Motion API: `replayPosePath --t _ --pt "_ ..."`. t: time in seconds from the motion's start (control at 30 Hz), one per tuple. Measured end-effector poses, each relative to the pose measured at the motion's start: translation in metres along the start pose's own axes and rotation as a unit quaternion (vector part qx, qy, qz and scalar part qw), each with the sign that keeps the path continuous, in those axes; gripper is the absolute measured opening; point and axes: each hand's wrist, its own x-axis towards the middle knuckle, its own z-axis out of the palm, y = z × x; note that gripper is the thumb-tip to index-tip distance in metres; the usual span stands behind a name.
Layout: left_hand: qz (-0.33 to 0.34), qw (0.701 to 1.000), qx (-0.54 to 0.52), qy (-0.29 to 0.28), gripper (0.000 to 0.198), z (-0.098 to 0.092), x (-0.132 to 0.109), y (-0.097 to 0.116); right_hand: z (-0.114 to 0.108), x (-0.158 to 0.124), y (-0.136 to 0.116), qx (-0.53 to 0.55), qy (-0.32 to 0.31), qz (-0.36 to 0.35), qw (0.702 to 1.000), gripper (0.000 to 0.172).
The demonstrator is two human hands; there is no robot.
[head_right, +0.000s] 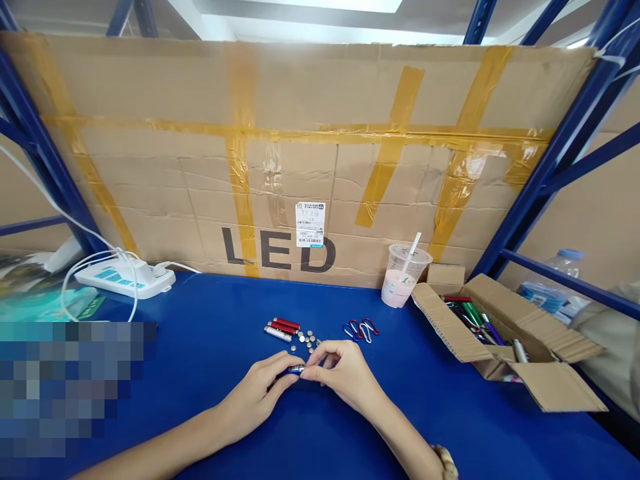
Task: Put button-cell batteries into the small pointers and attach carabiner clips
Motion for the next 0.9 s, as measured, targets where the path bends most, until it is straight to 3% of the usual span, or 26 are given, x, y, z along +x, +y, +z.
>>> replayPosePath --t 0.57,0.9 --pt "0.017 1.0 0.01 -0.003 0.024 0.001 0.0 -0.009 0.005 0.0 0.009 -0.061 0.009 -0.06 0.996 0.032" --pt "0.037 0.999 0.003 0.018 0.023 0.003 0.003 -0.012 0.005 0.0 0.012 -0.072 0.015 -0.056 0.996 0.035"
